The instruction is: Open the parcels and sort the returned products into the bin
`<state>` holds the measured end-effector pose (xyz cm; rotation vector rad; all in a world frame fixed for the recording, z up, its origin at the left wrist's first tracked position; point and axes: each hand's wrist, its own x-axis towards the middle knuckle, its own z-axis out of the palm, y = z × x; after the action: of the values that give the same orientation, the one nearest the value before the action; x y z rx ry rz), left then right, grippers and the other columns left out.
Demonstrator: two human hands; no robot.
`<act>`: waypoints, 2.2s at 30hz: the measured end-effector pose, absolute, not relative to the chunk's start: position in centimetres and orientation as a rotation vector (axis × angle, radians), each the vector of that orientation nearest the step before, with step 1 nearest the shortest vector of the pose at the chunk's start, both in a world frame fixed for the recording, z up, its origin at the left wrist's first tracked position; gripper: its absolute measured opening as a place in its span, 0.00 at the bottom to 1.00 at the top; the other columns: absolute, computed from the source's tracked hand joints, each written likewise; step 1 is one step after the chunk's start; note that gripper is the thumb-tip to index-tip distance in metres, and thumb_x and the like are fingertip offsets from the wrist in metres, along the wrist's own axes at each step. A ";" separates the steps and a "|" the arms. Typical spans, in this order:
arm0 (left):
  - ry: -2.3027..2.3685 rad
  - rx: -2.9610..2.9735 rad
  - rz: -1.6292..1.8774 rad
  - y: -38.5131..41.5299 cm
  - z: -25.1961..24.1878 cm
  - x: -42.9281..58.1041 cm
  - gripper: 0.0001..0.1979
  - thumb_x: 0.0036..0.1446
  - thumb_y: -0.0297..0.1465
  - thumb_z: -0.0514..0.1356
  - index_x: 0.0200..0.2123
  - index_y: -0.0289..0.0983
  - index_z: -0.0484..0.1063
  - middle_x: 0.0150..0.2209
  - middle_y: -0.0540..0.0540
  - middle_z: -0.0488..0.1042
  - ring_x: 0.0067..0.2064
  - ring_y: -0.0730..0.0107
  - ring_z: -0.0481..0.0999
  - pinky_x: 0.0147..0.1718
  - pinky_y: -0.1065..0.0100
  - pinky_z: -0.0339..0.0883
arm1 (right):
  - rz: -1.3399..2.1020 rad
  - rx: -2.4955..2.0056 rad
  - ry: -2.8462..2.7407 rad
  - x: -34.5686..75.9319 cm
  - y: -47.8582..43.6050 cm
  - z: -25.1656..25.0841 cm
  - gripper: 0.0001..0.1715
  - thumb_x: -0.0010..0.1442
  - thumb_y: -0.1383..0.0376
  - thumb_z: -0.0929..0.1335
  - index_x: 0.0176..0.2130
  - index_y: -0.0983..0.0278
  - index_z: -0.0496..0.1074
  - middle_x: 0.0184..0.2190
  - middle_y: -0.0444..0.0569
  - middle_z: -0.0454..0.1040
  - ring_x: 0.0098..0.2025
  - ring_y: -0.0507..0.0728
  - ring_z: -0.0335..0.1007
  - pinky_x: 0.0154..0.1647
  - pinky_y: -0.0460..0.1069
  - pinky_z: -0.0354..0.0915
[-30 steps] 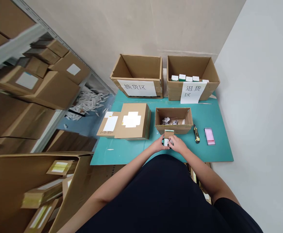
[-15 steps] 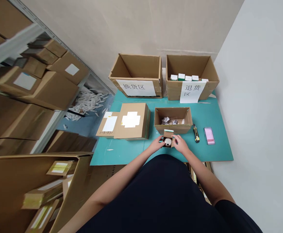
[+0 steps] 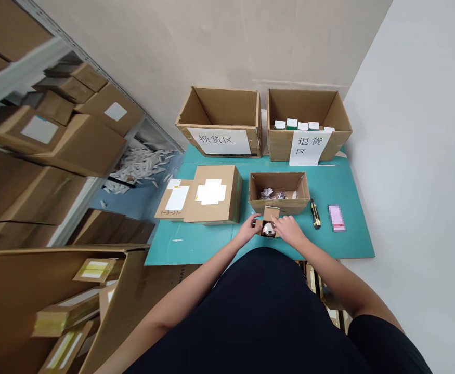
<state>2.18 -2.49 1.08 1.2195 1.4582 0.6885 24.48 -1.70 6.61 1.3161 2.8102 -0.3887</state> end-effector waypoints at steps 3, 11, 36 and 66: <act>1.464 1.339 0.681 -2.4 1.3 2.4 0.24 0.52 0.26 0.60 0.54 0.38 0.71 0.46 0.46 0.79 0.43 0.66 0.78 0.45 0.65 0.73 | -0.405 1.348 2.779 24.1 -1.6 7.0 0.28 0.69 0.62 0.67 0.65 0.65 0.64 0.45 0.57 0.77 0.47 0.64 0.67 0.46 0.55 0.57; 1.535 1.414 0.624 -1.7 1.7 2.7 0.12 0.56 0.32 0.60 0.43 0.39 0.77 0.40 0.46 0.81 0.43 0.61 0.78 0.47 0.63 0.71 | -0.354 1.204 2.798 22.9 -1.2 8.5 0.26 0.64 0.65 0.71 0.60 0.62 0.69 0.45 0.57 0.76 0.49 0.64 0.67 0.47 0.55 0.58; 1.562 1.403 0.686 -1.5 1.8 3.6 0.10 0.60 0.33 0.56 0.36 0.39 0.78 0.37 0.46 0.81 0.41 0.62 0.78 0.45 0.65 0.69 | -0.271 1.087 2.679 19.3 -0.4 9.1 0.16 0.66 0.69 0.65 0.52 0.68 0.75 0.45 0.63 0.75 0.49 0.67 0.69 0.48 0.58 0.60; 1.528 1.356 0.773 -1.1 2.2 4.2 0.09 0.60 0.33 0.55 0.30 0.37 0.73 0.30 0.49 0.77 0.33 0.68 0.75 0.35 0.69 0.66 | -0.305 0.768 2.760 20.5 0.6 12.3 0.21 0.61 0.67 0.66 0.52 0.74 0.72 0.48 0.64 0.73 0.49 0.67 0.69 0.49 0.57 0.65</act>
<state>4.24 -1.14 2.22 1.3565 1.5283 0.7732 20.52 0.59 12.30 0.7682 2.7597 -0.3047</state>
